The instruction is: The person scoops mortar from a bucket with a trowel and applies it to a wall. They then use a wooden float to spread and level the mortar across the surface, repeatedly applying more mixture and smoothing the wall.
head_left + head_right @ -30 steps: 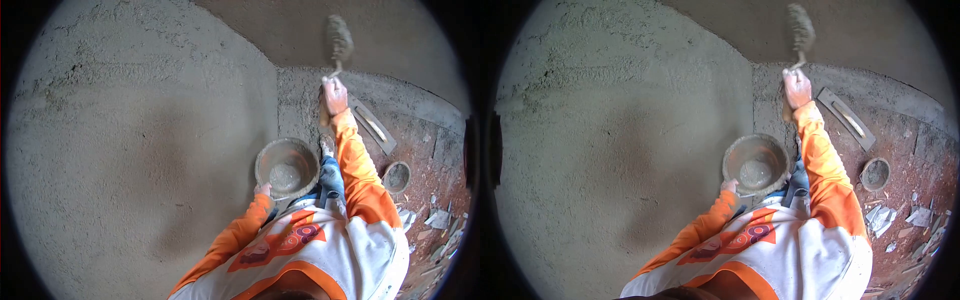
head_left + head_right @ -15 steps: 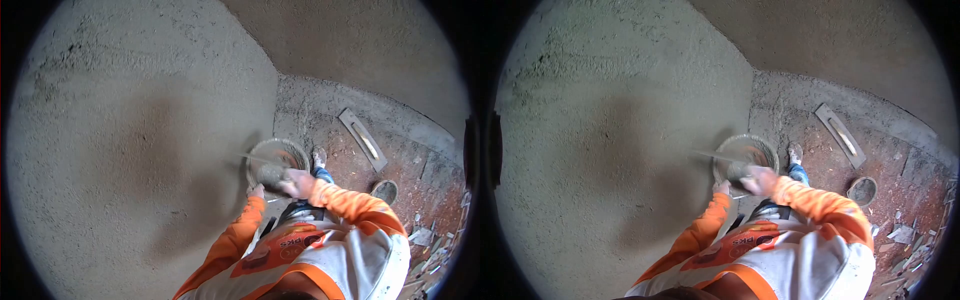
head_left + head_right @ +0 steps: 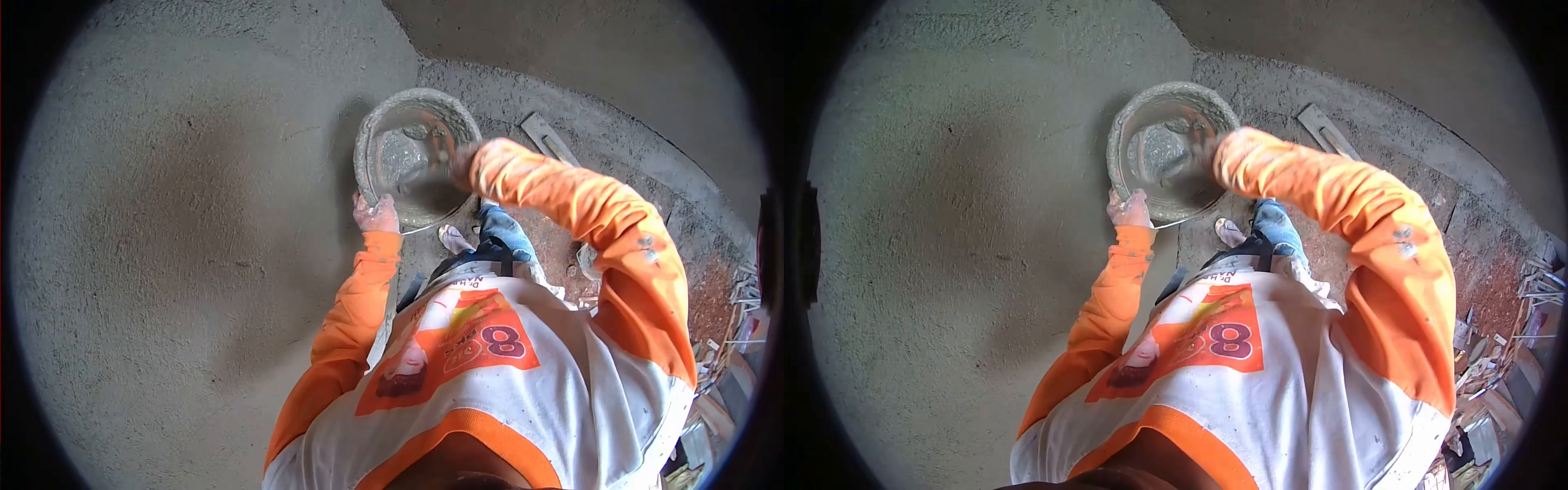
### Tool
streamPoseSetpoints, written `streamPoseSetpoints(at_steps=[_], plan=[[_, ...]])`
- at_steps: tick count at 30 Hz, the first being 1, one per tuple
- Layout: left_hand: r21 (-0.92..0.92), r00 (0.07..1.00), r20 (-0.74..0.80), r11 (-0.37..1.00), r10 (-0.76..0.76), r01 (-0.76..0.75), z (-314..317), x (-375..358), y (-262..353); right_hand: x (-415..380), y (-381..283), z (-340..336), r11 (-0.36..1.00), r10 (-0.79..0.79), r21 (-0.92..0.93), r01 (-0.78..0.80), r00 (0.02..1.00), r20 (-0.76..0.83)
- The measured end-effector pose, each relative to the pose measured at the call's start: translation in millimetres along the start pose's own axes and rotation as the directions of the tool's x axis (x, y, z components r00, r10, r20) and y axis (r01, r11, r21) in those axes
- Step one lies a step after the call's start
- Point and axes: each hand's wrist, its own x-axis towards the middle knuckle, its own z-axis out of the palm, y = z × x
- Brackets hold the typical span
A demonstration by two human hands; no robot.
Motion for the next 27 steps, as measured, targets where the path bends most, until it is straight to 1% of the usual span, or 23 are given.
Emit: streamPoseSetpoints(at_steps=[1, 2, 4, 5, 6, 8, 9, 10, 11, 12, 14, 15, 16, 17, 18, 19, 20, 21, 22, 24, 25, 26, 27], plan=[[0.192, 0.987, 0.016, 0.969, 0.157, -0.157, 2, -4, 1, -6, 15, -58, 0.927, 0.047, 0.352, -0.129, 0.972, 0.232], [0.187, 0.987, 0.014, 0.969, 0.159, -0.158, 3, -10, 9, -4, 19, -68, 0.901, 0.086, 0.393, -0.184, 0.963, 0.254], [0.162, 0.929, 0.04, 0.915, 0.367, -0.369, 7, -18, 35, -1, 7, -53, 0.963, 0.095, 0.244, -0.111, 0.992, 0.077], [0.094, 0.966, 0.01, 0.962, 0.258, -0.258, 10, -18, 42, -7, -4, -42, 0.984, 0.082, 0.162, -0.08, 0.997, -0.009], [0.088, 0.965, 0.012, 0.961, 0.261, -0.261, 10, -19, 40, -15, -12, -41, 0.993, 0.066, 0.106, -0.059, 0.996, -0.056], [0.217, 0.878, 0.022, 0.855, 0.478, -0.471, 15, -17, 33, -23, -15, -54, 0.98, 0.069, 0.188, -0.064, 0.997, -0.021], [0.185, 0.833, 0.02, 0.817, 0.553, -0.546, 17, -20, 35, -24, -10, -70, 0.959, 0.089, 0.268, -0.095, 0.995, 0.034], [0.177, 0.833, 0.016, 0.818, 0.554, -0.547, 20, -20, 38, -21, -1, -85, 0.938, 0.117, 0.316, -0.141, 0.989, 0.093], [0.183, 0.829, 0.022, 0.813, 0.559, -0.553, 21, -24, 46, -17, 8, -93, 0.93, 0.143, 0.321, -0.179, 0.981, 0.132], [0.19, 0.824, 0.033, 0.806, 0.565, -0.56, 21, -28, 51, -17, 13, -94, 0.932, 0.17, 0.302, -0.202, 0.977, 0.13], [0.113, 0.819, 0.038, 0.812, 0.573, -0.573, 27, -22, 58, -33, 4, -101, 0.943, 0.183, 0.263, -0.203, 0.978, 0.097], [0.083, 0.842, 0.037, 0.838, 0.538, -0.539, 30, -21, 59, -46, -7, -109, 0.946, 0.178, 0.259, -0.195, 0.98, 0.09], [0.063, 0.871, 0.036, 0.868, 0.491, -0.492, 31, -22, 57, -57, -12, -118, 0.938, 0.17, 0.28, -0.206, 0.974, 0.147], [0.056, 0.869, 0.014, 0.867, 0.495, -0.494, 31, -21, 57, -62, -6, -131, 0.909, 0.199, 0.307, -0.283, 0.94, 0.277], [0.045, 0.867, 0.007, 0.866, 0.498, -0.498, 34, -15, 57, -64, 6, -157, 0.844, 0.184, 0.337, -0.417, 0.815, 0.549], [0.104, 0.85, 0.045, 0.843, 0.525, -0.527, 31, -10, 53, -62, 20, -119, 0.866, 0.395, 0.203, -0.458, 0.873, 0.285], [0.169, 0.835, 0.091, 0.818, 0.543, -0.55, 27, -12, 49, -62, 33, -106, 0.829, 0.559, -0.018, -0.559, 0.829, 0.023], [0.115, 0.845, 0.058, 0.838, 0.531, -0.534, 26, -12, 56, -65, 48, -105, 0.817, 0.576, -0.028, -0.576, 0.817, -0.015], [0.115, 0.84, 0.06, 0.832, 0.539, -0.542, 25, -7, 63, -65, 53, -104, 0.848, 0.528, 0.019, -0.529, 0.848, 0.036], [0.029, 0.903, 0.067, 0.904, 0.425, -0.428, 25, 4, 73, -69, 30, -103, 0.896, 0.416, 0.128, -0.424, 0.905, 0.085], [0.048, 0.857, 0.055, 0.856, 0.513, -0.515, 26, 5, 69, -70, 12, -105, 0.917, 0.347, 0.181, -0.355, 0.935, 0.075], [0.042, 0.856, 0.054, 0.855, 0.514, -0.517, 28, 4, 66, -69, -7, -109, 0.934, 0.284, 0.213, -0.288, 0.958, 0.048], [0.024, 0.871, 0.071, 0.872, 0.487, -0.489, 27, 2, 63, -73, -14, -110, 0.934, 0.256, 0.246, -0.26, 0.965, 0.048]])
